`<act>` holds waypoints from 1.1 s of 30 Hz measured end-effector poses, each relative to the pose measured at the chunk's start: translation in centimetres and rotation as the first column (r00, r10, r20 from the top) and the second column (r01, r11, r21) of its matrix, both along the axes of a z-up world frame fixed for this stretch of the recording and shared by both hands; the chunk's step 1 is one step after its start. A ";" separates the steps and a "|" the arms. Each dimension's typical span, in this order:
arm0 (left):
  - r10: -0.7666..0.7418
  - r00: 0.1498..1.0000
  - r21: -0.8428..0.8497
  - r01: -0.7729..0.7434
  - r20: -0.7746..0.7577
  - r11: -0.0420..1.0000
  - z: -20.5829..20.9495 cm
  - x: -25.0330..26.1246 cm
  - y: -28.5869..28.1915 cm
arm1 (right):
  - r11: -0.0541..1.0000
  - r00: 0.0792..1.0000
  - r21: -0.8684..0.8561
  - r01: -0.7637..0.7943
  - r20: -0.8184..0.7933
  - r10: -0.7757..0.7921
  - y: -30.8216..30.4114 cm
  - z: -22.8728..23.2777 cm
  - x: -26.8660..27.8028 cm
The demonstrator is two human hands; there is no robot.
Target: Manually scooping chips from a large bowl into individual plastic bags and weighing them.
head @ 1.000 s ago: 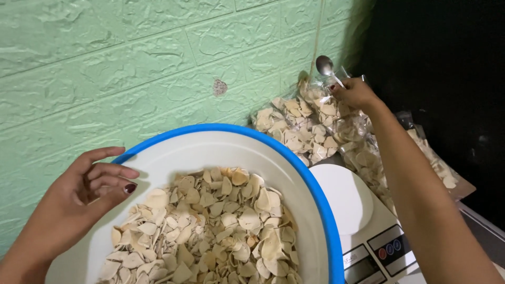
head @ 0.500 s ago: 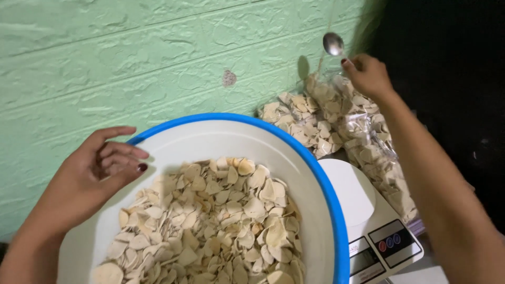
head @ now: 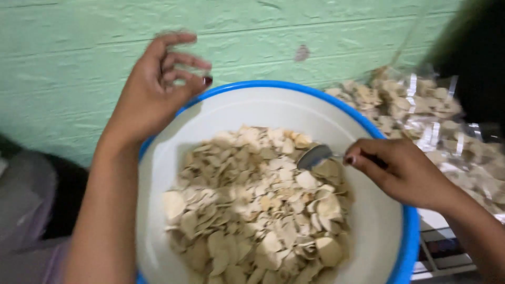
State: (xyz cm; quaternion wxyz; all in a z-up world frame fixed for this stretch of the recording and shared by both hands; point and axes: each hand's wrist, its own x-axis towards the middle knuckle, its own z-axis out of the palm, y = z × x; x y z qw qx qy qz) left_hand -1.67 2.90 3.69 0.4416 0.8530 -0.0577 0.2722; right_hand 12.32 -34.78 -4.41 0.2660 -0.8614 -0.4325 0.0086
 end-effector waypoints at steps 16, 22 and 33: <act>0.564 0.822 -0.074 -0.560 0.080 0.825 -13.8 -16.1 6.2 | 0.927 0.961 -0.264 0.267 0.139 -0.238 -0.1 -1.8 0.9; 0.555 0.783 0.183 -0.523 -0.282 0.832 -21.9 -16.5 4.0 | 0.893 0.948 -0.329 0.308 0.181 -0.260 0.1 -1.7 0.8; 0.625 0.775 0.379 -0.552 -0.095 0.742 -26.7 -15.5 6.0 | 0.968 0.977 -0.138 0.211 0.049 -0.206 0.3 -0.7 -0.2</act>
